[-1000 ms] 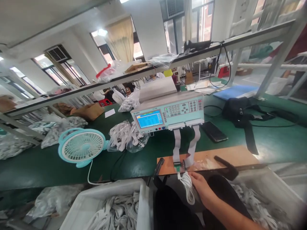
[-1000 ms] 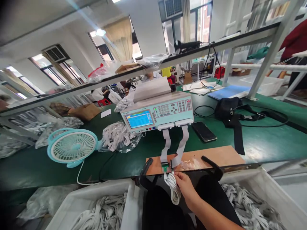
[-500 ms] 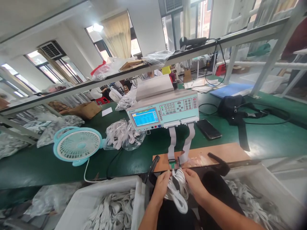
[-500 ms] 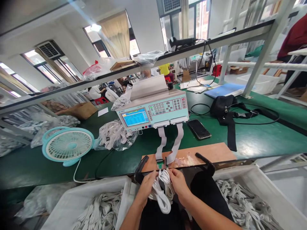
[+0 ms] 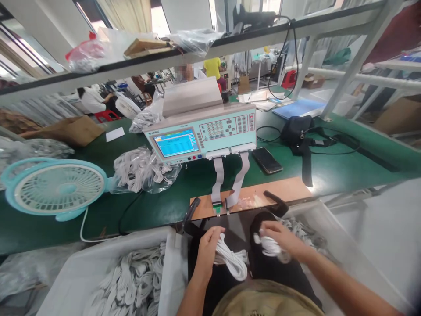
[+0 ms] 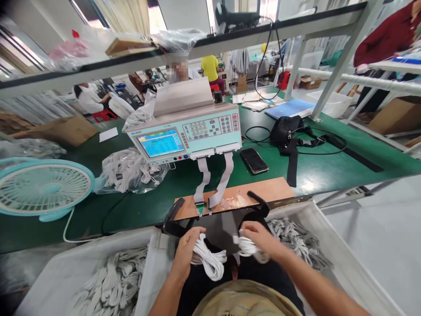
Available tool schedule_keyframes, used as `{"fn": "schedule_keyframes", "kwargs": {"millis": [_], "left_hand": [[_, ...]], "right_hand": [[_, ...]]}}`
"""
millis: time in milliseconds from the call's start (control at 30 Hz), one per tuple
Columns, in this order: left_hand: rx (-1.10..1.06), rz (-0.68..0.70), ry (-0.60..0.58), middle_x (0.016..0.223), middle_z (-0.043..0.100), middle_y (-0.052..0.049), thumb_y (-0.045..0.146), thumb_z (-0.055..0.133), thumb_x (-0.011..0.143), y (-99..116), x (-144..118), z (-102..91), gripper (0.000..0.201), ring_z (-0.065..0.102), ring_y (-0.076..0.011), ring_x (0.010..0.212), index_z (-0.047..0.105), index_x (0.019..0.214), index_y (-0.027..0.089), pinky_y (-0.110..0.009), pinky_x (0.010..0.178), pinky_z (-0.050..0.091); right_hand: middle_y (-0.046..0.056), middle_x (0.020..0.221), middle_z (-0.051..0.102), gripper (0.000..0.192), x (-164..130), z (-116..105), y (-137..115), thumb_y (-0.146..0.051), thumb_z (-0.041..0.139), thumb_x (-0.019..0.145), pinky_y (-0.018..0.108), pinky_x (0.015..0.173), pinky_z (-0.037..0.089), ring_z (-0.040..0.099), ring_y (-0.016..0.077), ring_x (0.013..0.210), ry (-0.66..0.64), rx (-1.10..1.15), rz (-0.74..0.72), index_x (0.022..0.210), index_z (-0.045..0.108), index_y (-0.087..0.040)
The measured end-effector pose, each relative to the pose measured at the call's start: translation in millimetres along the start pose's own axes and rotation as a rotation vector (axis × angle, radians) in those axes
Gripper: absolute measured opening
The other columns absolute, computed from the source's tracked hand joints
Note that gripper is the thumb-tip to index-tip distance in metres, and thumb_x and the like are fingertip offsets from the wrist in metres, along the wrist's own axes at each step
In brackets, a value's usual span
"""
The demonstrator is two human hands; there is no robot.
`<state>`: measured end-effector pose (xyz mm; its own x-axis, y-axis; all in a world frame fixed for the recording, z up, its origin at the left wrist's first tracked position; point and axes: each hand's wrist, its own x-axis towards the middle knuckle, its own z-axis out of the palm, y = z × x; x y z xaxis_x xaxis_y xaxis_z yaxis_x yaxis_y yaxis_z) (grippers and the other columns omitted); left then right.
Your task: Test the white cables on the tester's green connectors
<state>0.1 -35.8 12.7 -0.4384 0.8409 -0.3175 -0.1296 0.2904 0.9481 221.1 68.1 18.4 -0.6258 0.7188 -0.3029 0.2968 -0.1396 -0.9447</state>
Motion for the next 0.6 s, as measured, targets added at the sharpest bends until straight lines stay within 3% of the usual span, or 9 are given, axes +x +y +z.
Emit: {"fn": "schedule_keyframes", "kwargs": {"millis": [33, 100, 167, 267, 367, 500, 600], "left_hand": [[-0.012, 0.005, 0.008, 0.055, 0.052, 0.003, 0.05, 0.057, 0.075, -1, -4, -0.7, 0.038, 0.045, -0.0091, 0.047, 0.065, 0.084, 0.014, -0.02, 0.048, 0.033], [-0.007, 0.042, -0.017, 0.057, 0.055, 0.002, 0.048, 0.058, 0.075, -4, -10, 2.0, 0.035, 0.048, -0.0106, 0.05, 0.063, 0.084, 0.015, -0.02, 0.05, 0.036], [0.022, 0.115, -0.063, 0.059, 0.056, 0.001, 0.046, 0.058, 0.076, -6, -14, 11.0, 0.033, 0.05, -0.0117, 0.052, 0.063, 0.084, 0.015, -0.021, 0.052, 0.039], [0.092, 0.25, -0.12, 0.065, 0.057, -0.001, 0.041, 0.054, 0.08, -2, -17, 29.3, 0.028, 0.052, -0.013, 0.058, 0.062, 0.086, 0.015, -0.023, 0.056, 0.041], [0.211, 0.344, -0.181, 0.077, 0.06, -0.003, 0.033, 0.051, 0.083, 4, -21, 39.5, 0.021, 0.056, -0.0162, 0.071, 0.061, 0.09, 0.017, -0.025, 0.066, 0.044], [0.289, 0.431, -0.169, 0.081, 0.06, -0.003, 0.027, 0.053, 0.08, 4, -31, 37.7, 0.016, 0.055, -0.017, 0.075, 0.061, 0.091, 0.018, -0.026, 0.069, 0.044], [0.253, 0.428, -0.133, 0.077, 0.056, -0.001, 0.027, 0.057, 0.077, -3, -39, 34.8, 0.016, 0.054, -0.0159, 0.071, 0.06, 0.09, 0.019, -0.025, 0.068, 0.043]], "right_hand": [[-0.001, 0.055, 0.047, 0.021, -9, -21, 4, -0.032, 0.053, 0.072, 0.024, 0.051, 0.031, 0.043, 0.0138, 0.053, -0.032, -0.221, -0.008, 0.058, 0.048, -0.018], [0.002, 0.061, 0.052, 0.013, -25, -47, 9, -0.025, 0.056, 0.071, 0.027, 0.056, 0.034, 0.048, 0.0168, 0.059, 0.175, -0.578, -0.034, 0.06, 0.053, -0.018], [0.005, 0.072, 0.057, 0.007, -35, -44, 5, -0.024, 0.056, 0.075, 0.028, 0.062, 0.038, 0.053, 0.0188, 0.067, 0.225, -0.676, -0.106, 0.072, 0.059, -0.018], [0.003, 0.085, 0.06, 0.014, -35, -3, -11, -0.023, 0.047, 0.084, 0.025, 0.07, 0.041, 0.055, 0.0162, 0.077, 0.002, -0.425, -0.231, 0.086, 0.061, -0.02], [0.0, 0.075, 0.057, 0.01, -23, 38, -20, -0.021, 0.051, 0.079, 0.023, 0.062, 0.039, 0.051, 0.0138, 0.068, 0.002, -0.188, -0.239, 0.08, 0.06, -0.017], [-0.003, 0.062, 0.048, 0.018, -13, 56, -10, -0.032, 0.056, 0.078, 0.021, 0.052, 0.033, 0.042, 0.0103, 0.056, -0.071, 0.173, -0.119, 0.073, 0.055, -0.015], [-0.004, 0.06, 0.044, 0.027, -13, 59, 0, -0.039, 0.06, 0.076, 0.021, 0.052, 0.031, 0.038, 0.0092, 0.055, -0.129, 0.282, -0.099, 0.069, 0.052, -0.015]]}}
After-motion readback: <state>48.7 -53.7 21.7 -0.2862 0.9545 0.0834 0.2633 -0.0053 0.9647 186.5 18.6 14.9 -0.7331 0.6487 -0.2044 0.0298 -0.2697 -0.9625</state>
